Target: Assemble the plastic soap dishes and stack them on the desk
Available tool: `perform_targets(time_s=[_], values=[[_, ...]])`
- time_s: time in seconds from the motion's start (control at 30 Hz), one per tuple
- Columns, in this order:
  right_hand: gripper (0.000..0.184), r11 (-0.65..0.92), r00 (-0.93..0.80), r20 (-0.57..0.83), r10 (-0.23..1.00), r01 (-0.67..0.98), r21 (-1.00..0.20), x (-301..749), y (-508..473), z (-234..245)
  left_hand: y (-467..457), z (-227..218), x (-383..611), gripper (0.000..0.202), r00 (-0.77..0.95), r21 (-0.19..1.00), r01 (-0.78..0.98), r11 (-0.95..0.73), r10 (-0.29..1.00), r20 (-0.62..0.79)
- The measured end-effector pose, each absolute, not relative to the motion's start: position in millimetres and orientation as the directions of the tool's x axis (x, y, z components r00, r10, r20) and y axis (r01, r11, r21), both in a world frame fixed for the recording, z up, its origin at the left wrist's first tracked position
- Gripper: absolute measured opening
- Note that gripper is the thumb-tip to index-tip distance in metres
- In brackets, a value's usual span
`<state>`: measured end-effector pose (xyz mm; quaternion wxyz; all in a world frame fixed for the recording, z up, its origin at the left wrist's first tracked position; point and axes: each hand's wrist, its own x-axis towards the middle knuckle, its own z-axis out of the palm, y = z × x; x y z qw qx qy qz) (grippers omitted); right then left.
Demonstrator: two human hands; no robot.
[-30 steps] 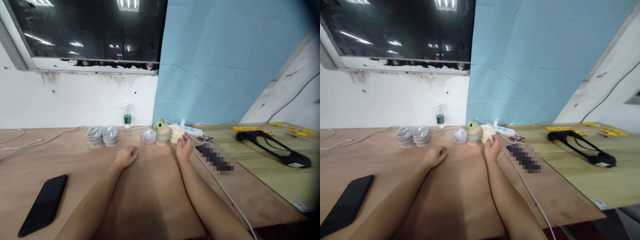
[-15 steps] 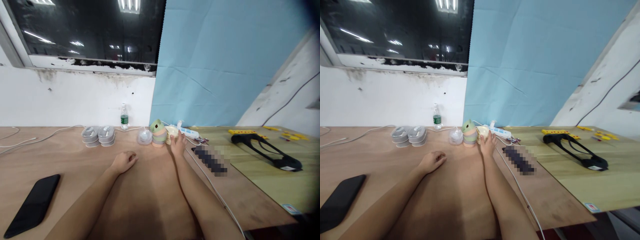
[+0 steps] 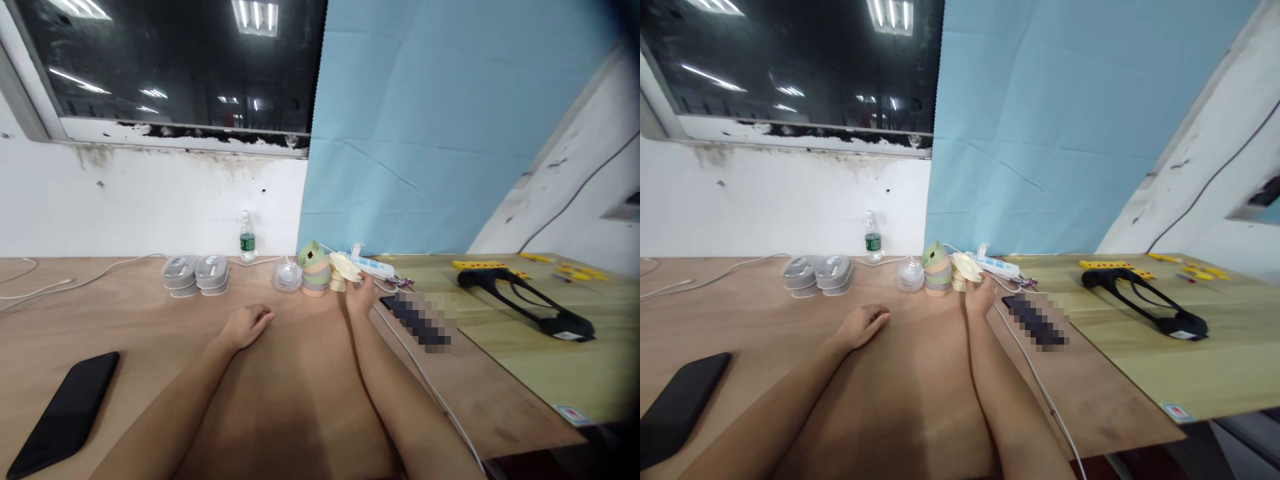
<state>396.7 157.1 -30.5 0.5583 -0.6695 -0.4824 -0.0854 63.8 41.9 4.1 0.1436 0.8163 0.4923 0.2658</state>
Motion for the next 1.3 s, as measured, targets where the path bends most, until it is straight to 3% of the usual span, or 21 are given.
perform_targets(time_s=[0.2,0.37,0.47,0.57,0.67,0.77,0.87,0.93,1.03,1.17,1.3], values=[[0.043,0.058,0.709,0.541,0.452,0.581,-0.812,395.0,153.4,-23.7,41.6,4.3,63.9,0.037,0.373,0.501,0.723,-0.476,0.879,0.297],[0.046,0.191,0.635,0.621,0.459,0.613,-0.767,384.0,145.4,-19.3,43.2,0.6,62.0,0.040,0.361,0.526,0.708,-0.471,0.882,0.303],[0.037,0.388,0.401,0.777,0.485,0.698,-0.602,365.8,136.0,-17.3,46.7,-6.5,62.1,0.049,0.297,0.613,0.646,-0.455,0.890,0.347],[0.035,0.575,0.089,0.849,0.520,0.698,-0.426,340.1,122.8,-14.7,48.1,-15.0,62.2,0.062,0.142,0.823,0.413,-0.390,0.920,0.365],[0.033,0.714,-0.232,0.811,0.537,0.638,-0.290,311.6,106.9,-14.0,40.4,-18.8,57.8,0.073,0.049,0.952,0.149,-0.268,0.963,0.264],[0.032,0.803,-0.490,0.700,0.520,0.559,-0.205,286.8,92.4,-16.6,24.4,-15.8,48.9,0.068,0.070,0.981,0.080,-0.175,0.983,0.169],[0.035,0.844,-0.595,0.648,0.476,0.517,-0.146,271.8,87.3,-19.1,12.1,-11.1,40.9,0.061,0.103,0.996,0.020,-0.087,0.991,0.085],[0.038,0.832,-0.554,0.705,0.444,0.546,-0.094,269.3,91.2,-18.9,10.2,-9.7,37.4,0.060,0.102,0.998,0.023,-0.061,0.993,0.058],[0.042,0.710,-0.358,0.831,0.426,0.701,-0.063,276.5,104.1,-15.4,13.2,-10.2,34.1,0.055,0.072,0.986,0.125,-0.114,0.992,0.105],[0.043,0.486,-0.116,0.897,0.427,0.866,-0.119,295.3,121.9,-5.3,15.1,-10.9,33.0,0.046,0.096,0.936,0.283,-0.209,0.977,0.189],[0.045,0.347,-0.015,0.876,0.481,0.922,-0.174,304.6,132.3,9.9,13.3,-9.2,34.7,0.036,0.158,0.871,0.402,-0.281,0.959,0.237]])
